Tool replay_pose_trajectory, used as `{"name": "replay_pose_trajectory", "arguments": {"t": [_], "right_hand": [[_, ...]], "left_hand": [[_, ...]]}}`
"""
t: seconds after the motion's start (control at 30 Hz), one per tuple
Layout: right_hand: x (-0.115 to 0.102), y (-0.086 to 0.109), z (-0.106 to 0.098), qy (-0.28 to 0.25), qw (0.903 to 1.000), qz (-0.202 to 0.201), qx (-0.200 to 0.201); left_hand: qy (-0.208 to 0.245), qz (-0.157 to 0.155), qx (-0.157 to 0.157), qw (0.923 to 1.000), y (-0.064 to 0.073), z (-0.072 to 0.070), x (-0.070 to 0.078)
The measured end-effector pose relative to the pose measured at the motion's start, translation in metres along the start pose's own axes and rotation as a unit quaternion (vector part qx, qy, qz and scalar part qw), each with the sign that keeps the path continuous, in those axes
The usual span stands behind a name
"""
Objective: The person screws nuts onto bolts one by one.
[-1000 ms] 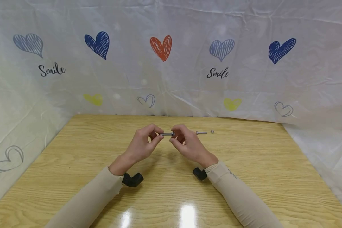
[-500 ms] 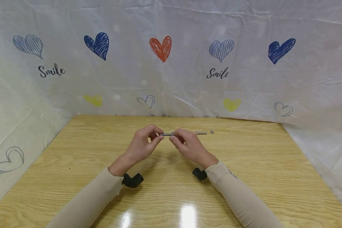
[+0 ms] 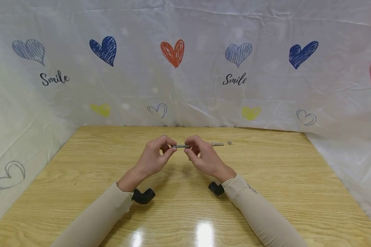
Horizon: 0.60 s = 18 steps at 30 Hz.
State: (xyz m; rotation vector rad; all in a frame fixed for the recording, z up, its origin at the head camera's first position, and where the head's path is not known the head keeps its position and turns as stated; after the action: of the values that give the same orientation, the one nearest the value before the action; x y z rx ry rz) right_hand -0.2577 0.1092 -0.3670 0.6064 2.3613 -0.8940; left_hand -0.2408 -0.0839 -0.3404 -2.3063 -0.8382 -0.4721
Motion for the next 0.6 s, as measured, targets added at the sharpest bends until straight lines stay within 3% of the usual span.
{"name": "replay_pose_trajectory", "arguments": {"t": [0.6], "right_hand": [[0.0015, 0.001, -0.0017, 0.007, 0.9998, 0.014, -0.009]], "left_hand": [[0.003, -0.011, -0.001, 0.9999, -0.001, 0.0026, -0.0035]]}}
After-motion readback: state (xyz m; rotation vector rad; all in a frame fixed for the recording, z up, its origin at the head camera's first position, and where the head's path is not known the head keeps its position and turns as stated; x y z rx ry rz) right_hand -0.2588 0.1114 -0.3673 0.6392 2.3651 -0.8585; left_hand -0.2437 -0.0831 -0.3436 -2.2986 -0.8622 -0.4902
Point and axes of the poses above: each hand's wrist, its own y-axis away from the middle knuckle, its own z-axis out of the palm, x = y × z, the point moved 2 cm from there along -y, towards the middle knuckle, and after that the axes turned 15 degrees about -x, right-handed, at the moved point
